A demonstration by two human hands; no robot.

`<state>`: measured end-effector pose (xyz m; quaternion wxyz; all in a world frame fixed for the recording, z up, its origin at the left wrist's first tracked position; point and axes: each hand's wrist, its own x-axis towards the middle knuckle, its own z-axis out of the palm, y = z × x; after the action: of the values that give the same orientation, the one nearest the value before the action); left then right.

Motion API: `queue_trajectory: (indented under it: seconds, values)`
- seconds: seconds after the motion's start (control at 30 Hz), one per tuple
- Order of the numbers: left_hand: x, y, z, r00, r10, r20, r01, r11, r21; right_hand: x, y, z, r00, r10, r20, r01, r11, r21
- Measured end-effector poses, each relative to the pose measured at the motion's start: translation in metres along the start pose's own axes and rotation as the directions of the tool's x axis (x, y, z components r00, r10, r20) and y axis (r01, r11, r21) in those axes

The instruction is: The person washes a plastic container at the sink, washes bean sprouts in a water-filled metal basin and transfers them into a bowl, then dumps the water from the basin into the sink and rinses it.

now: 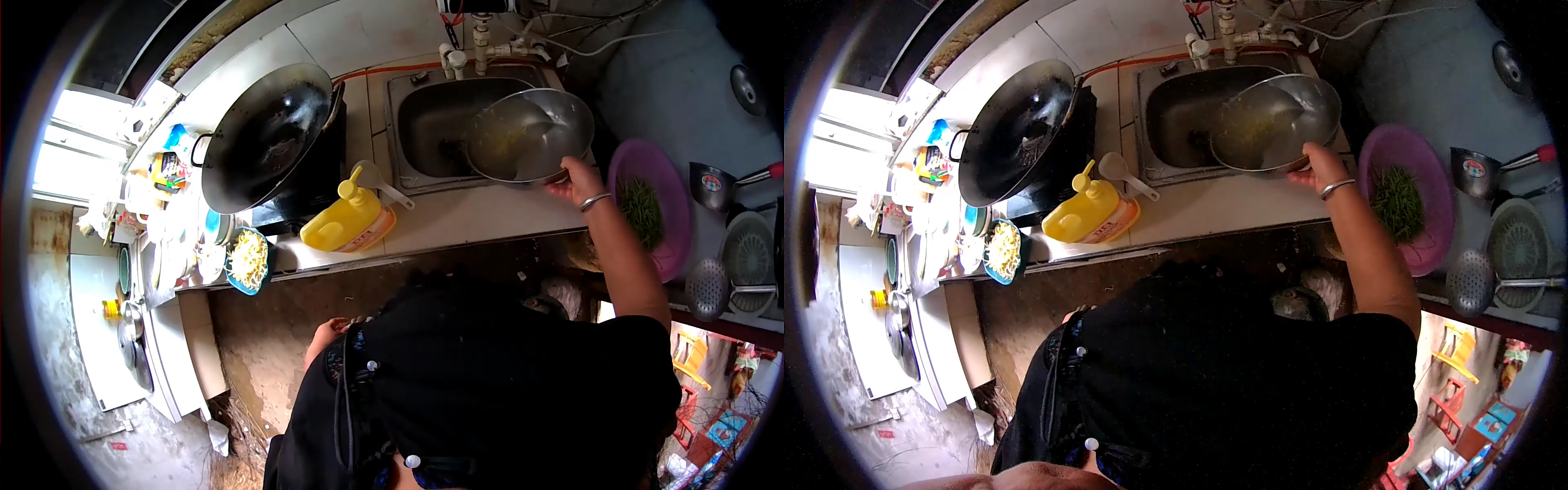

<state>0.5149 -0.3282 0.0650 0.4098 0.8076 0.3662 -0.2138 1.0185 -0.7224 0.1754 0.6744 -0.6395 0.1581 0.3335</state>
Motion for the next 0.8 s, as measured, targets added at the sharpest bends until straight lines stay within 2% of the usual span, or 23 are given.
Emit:
queue_trajectory:
  seconds: [0.07,0.1,0.17,0.2,0.27,0.3,0.37,0.4,0.47,0.57,0.7,0.73,0.8]
  values:
    - [-0.008,0.037,-0.007,0.968,-0.248,0.027,0.249,0.964,-0.092,0.004,-0.002,-0.004,0.996,-0.058,-0.063,0.051,0.993,-0.102]
    - [-0.008,0.038,-0.007,0.969,-0.247,0.024,0.248,0.965,-0.089,0.002,-0.003,-0.004,0.996,-0.058,-0.063,0.052,0.994,-0.099]
    - [-0.009,0.036,-0.007,0.997,-0.071,0.024,0.069,0.996,0.063,-0.004,-0.007,-0.003,0.989,-0.139,-0.043,0.128,0.972,-0.197]
    - [-0.011,0.042,-0.008,0.997,-0.072,0.023,0.07,0.995,0.066,-0.007,-0.009,-0.001,0.989,-0.138,-0.042,0.128,0.973,-0.194]
    - [-0.017,0.058,-0.011,0.981,-0.19,0.03,0.192,0.979,-0.07,-0.013,-0.012,0.003,0.986,-0.161,-0.044,0.146,0.959,-0.242]
    - [-0.019,0.068,-0.011,0.981,-0.19,0.03,0.192,0.979,-0.07,-0.015,-0.013,0.003,0.986,-0.16,-0.044,0.145,0.96,-0.241]
    - [-0.02,0.082,-0.012,0.933,-0.359,0.025,0.359,0.925,-0.124,-0.019,-0.014,0.003,0.987,-0.157,-0.018,0.149,0.966,-0.213]
    - [-0.013,0.063,-0.008,0.932,-0.361,0.025,0.361,0.924,-0.124,-0.02,-0.014,0.003,0.988,-0.154,-0.017,0.147,0.966,-0.213]
    - [0.008,0.012,0.003,0.996,0.015,0.086,-0.022,0.997,0.075,-0.022,-0.012,-0.001,0.992,-0.128,0.003,0.126,0.976,-0.179]
    - [0.007,0.015,0.002,0.993,0.09,0.077,-0.1,0.985,0.144,-0.027,-0.005,0.002,0.997,-0.077,0.001,0.076,0.988,-0.134]
    - [0.019,0.018,-0.004,0.986,0.137,0.09,-0.152,0.971,0.186,-0.044,0.006,0.009,0.993,-0.121,0.0,0.121,0.99,-0.077]
    - [0.035,-0.002,0.0,0.953,0.291,0.086,-0.297,0.953,0.066,-0.045,0.011,0.009,0.996,-0.081,0.027,0.081,0.996,-0.022]
    - [0.062,-0.019,0.008,0.897,0.437,0.069,-0.435,0.899,-0.049,-0.047,0.021,0.009,0.998,-0.04,0.05,0.038,0.999,0.037]
